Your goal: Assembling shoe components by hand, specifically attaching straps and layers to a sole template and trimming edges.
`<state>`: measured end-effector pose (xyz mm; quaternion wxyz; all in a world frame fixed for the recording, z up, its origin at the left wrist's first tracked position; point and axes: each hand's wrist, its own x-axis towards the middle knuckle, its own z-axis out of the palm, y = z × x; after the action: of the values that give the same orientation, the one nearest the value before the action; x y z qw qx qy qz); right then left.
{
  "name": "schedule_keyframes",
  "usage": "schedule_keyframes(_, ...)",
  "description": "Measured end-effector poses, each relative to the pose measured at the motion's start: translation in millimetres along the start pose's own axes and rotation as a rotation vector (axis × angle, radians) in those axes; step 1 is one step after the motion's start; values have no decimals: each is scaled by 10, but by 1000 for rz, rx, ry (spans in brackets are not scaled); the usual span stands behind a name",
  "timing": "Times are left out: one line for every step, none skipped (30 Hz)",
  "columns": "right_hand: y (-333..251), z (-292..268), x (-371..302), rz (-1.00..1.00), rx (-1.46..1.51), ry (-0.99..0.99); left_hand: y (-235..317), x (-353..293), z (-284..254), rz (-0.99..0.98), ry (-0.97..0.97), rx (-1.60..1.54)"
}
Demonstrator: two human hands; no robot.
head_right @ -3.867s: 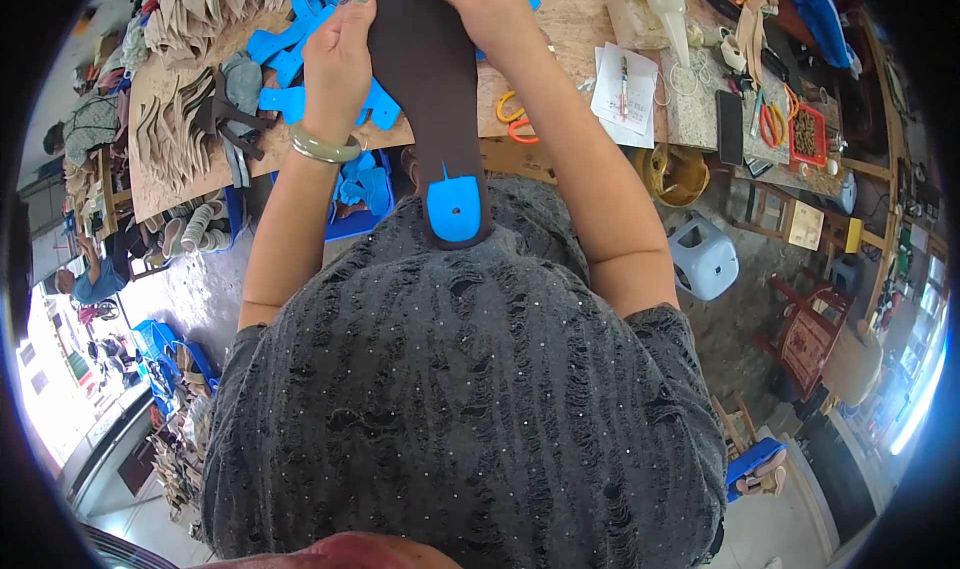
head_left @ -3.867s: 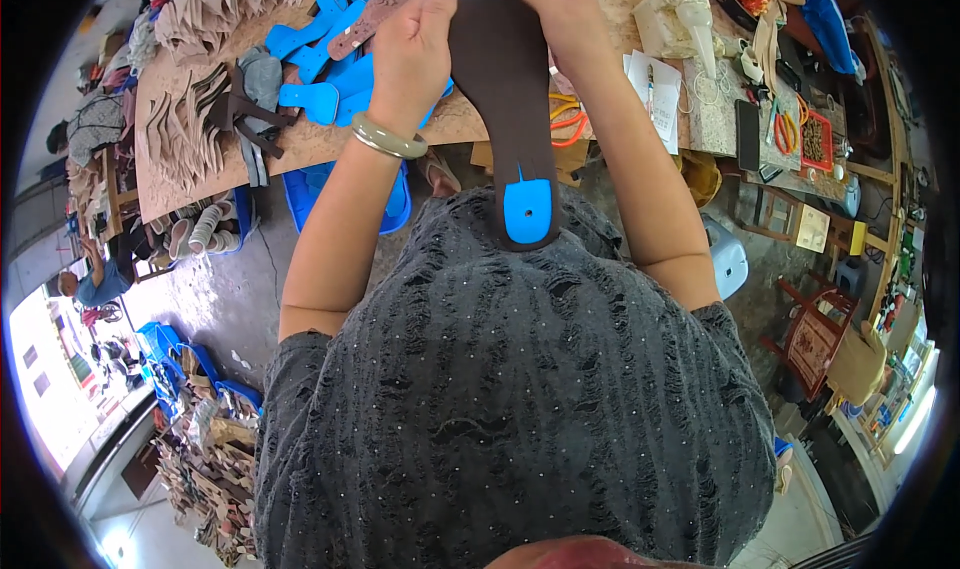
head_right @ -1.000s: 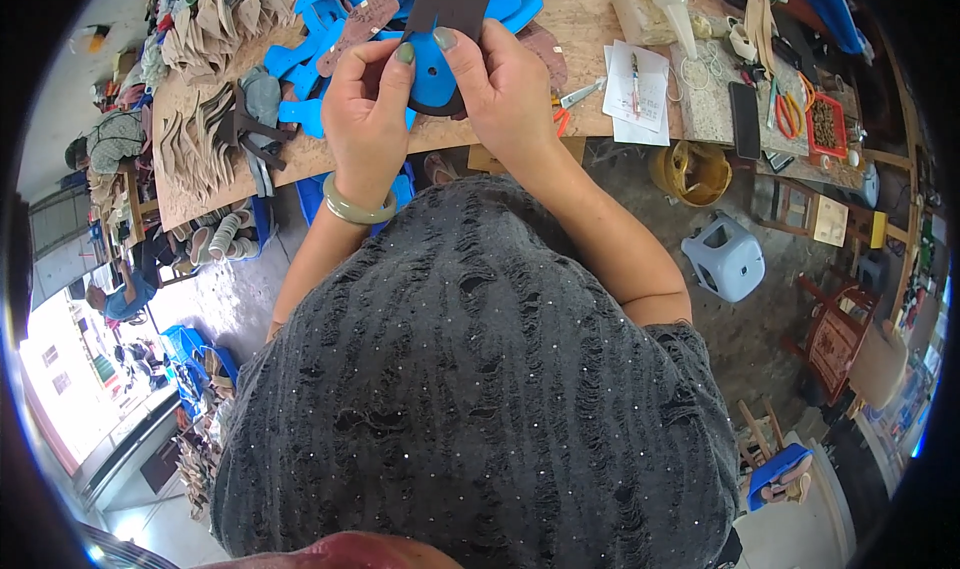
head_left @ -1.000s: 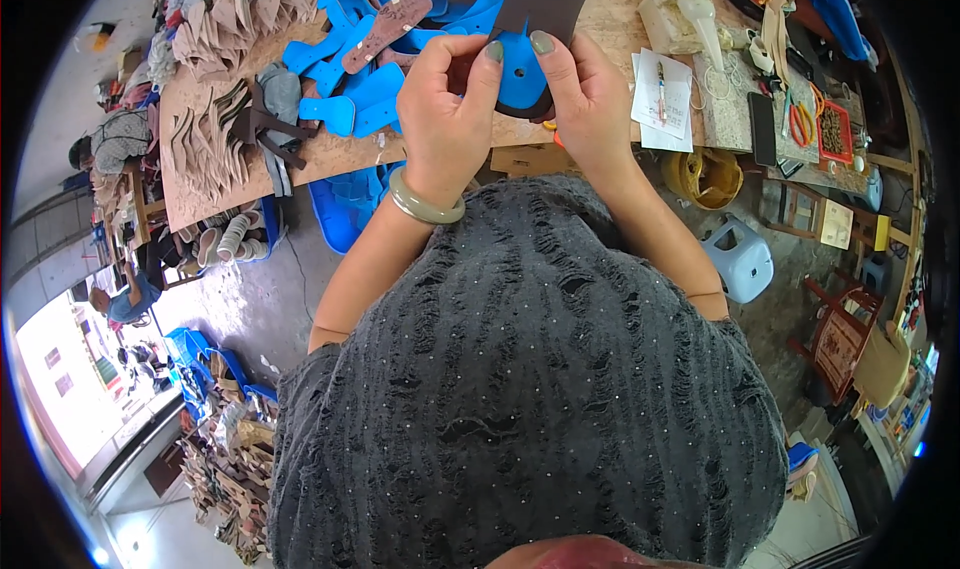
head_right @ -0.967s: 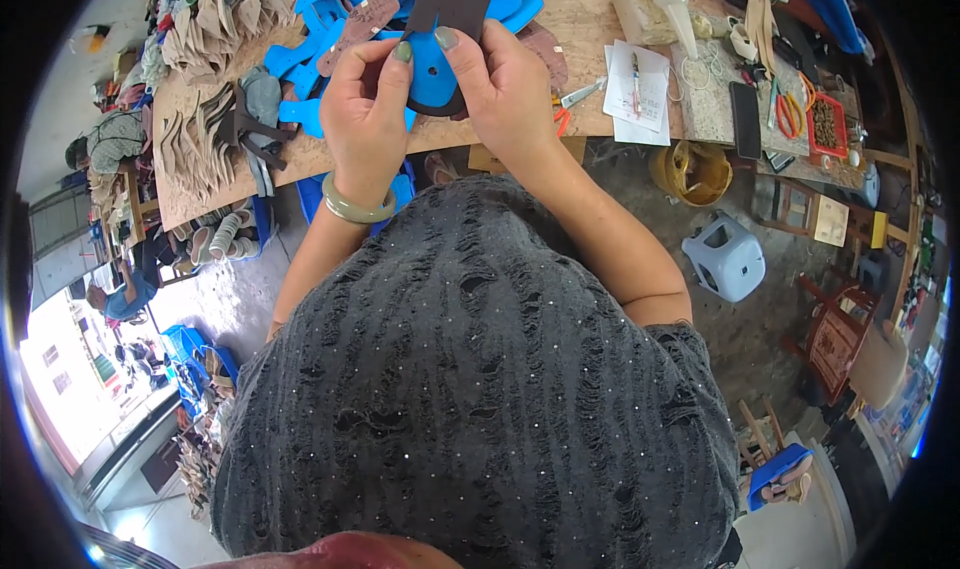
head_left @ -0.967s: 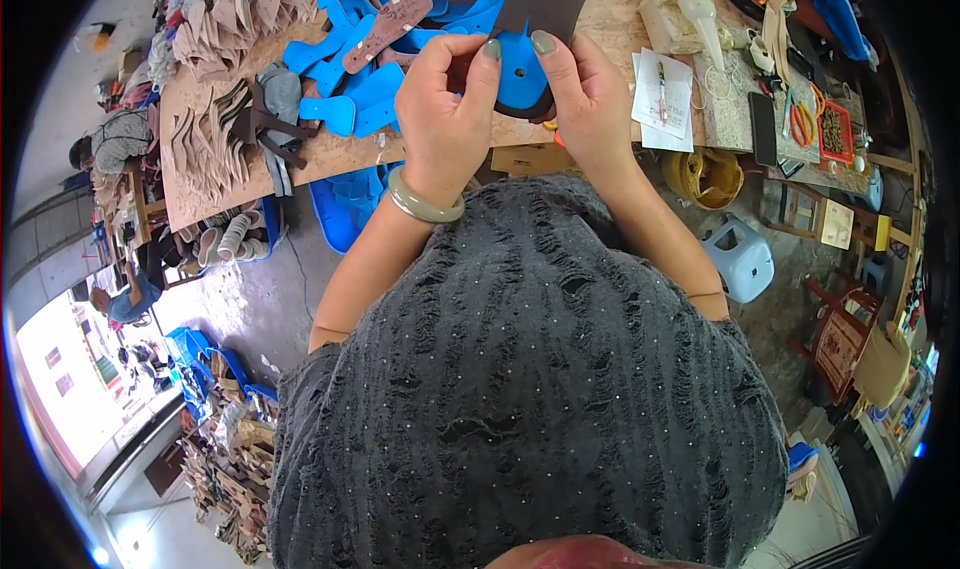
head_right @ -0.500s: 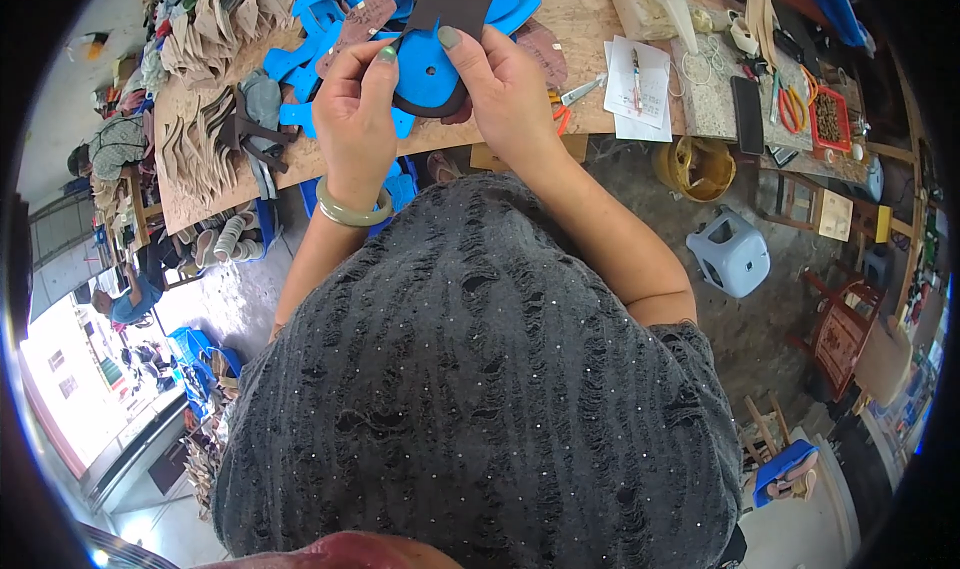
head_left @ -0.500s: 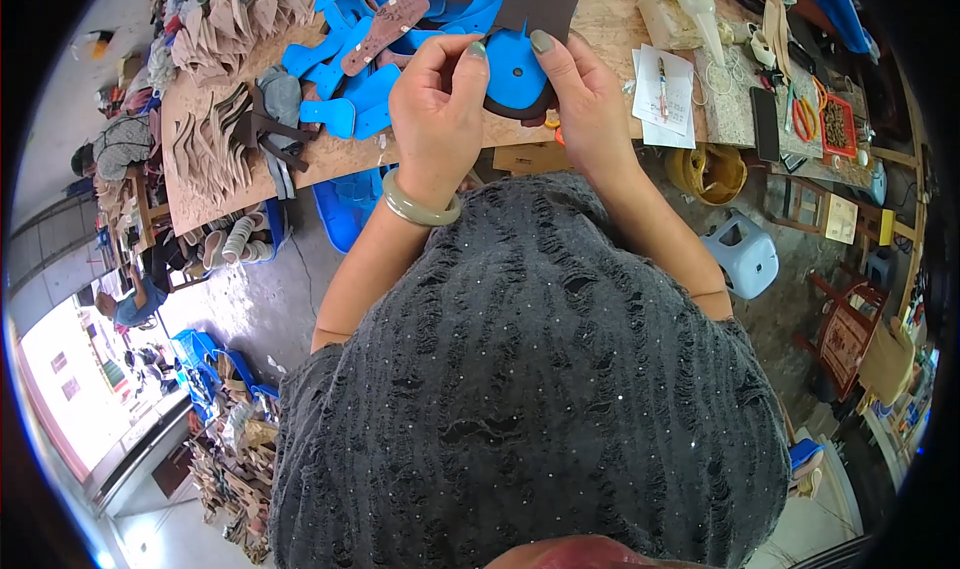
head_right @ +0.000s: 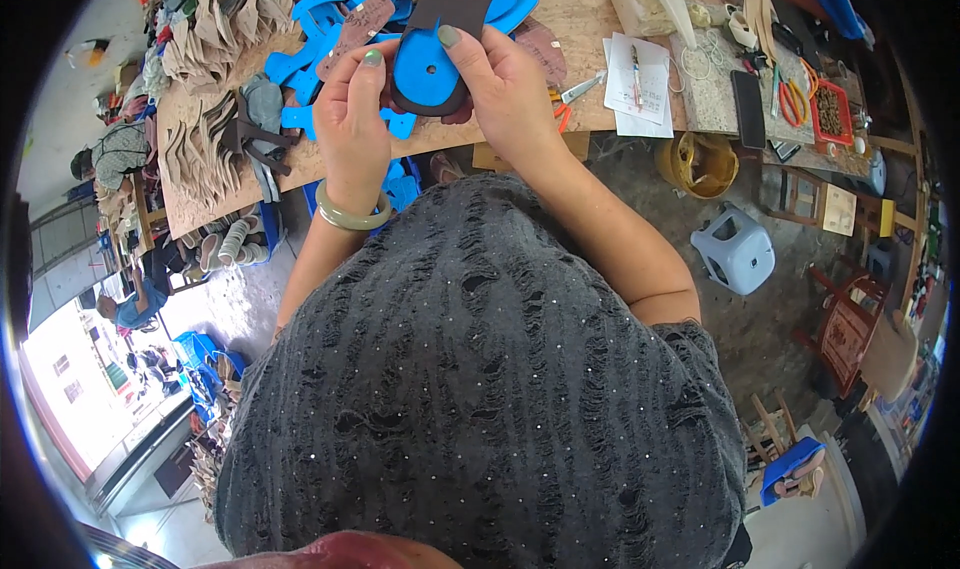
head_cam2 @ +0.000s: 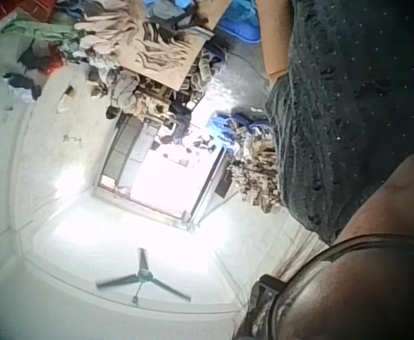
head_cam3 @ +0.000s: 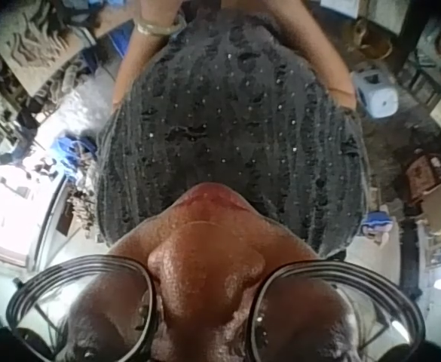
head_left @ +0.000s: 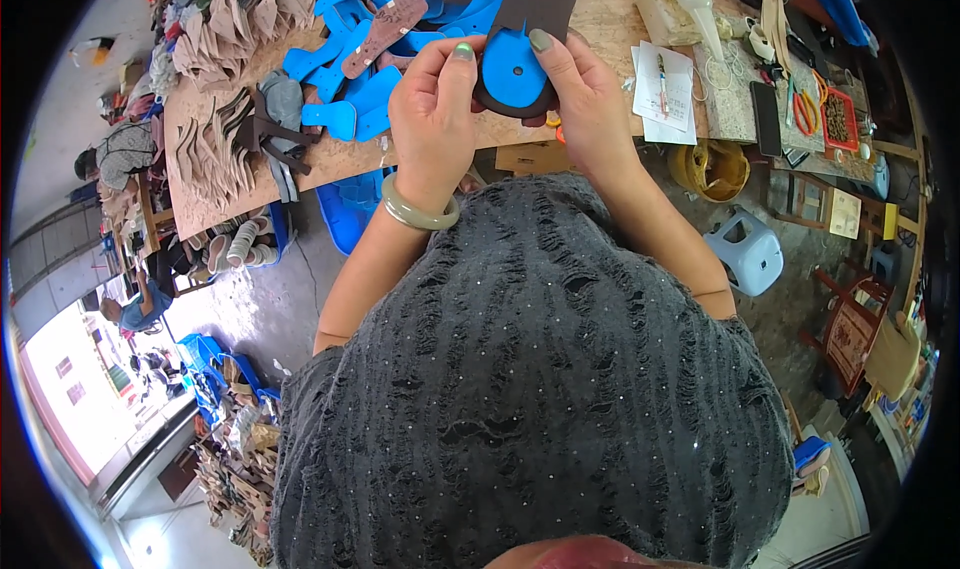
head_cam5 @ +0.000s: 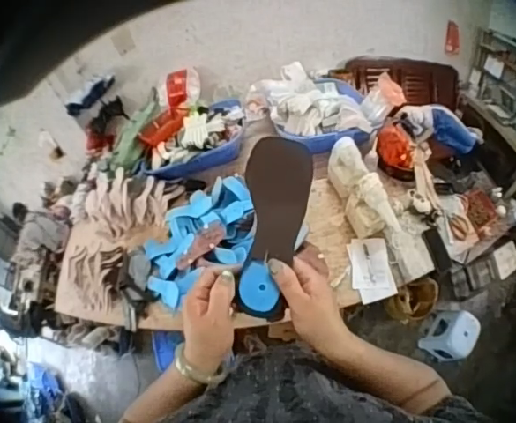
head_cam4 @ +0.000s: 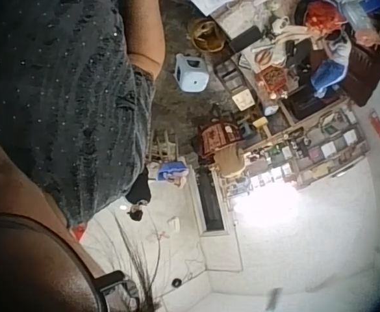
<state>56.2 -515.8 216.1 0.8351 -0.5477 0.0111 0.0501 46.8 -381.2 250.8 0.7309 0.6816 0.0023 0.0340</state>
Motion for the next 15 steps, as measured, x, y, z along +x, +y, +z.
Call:
schedule_keyframes(-9,-4,-6,4,-6,-13,-7,-6,4,1,-1,1)
schedule_keyframes(-13,0,-10,7,-11,-27,-24,-11,5,50,15,96)
schedule_keyframes(-11,9,-16,7,-9,-28,-42,-17,-1,99,30,190)
schedule_keyframes(-9,21,-23,-13,-21,-29,-60,-22,-32,100,31,192)
schedule_keyframes(-7,30,-31,-33,-33,-29,-77,-24,-79,75,29,173)
schedule_keyframes(-13,36,-40,-33,-31,-29,-85,-24,-107,49,26,155)
schedule_keyframes(-26,40,-48,-21,-31,-34,-84,-20,-114,49,27,157)
schedule_keyframes(-32,41,-53,-9,-32,-42,-81,-19,-118,49,28,132)
schedule_keyframes(-27,35,-49,-8,-30,-45,-75,-21,-122,49,29,107)
schedule_keyframes(-19,25,-41,-4,-39,-46,-58,-29,-118,49,32,110)
schedule_keyframes(-14,22,-33,0,-49,-47,-36,-36,-109,21,47,91)
schedule_keyframes(-22,29,-34,0,-47,-48,-24,-39,-106,-7,63,72)
schedule_keyframes(-41,37,-37,7,-33,-45,-26,-35,-116,-7,63,73)
schedule_keyframes(-53,40,-42,15,-20,-42,-28,-32,-130,-21,44,65)
schedule_keyframes(-52,38,-41,16,-19,-42,-32,-30,-140,-34,26,56)
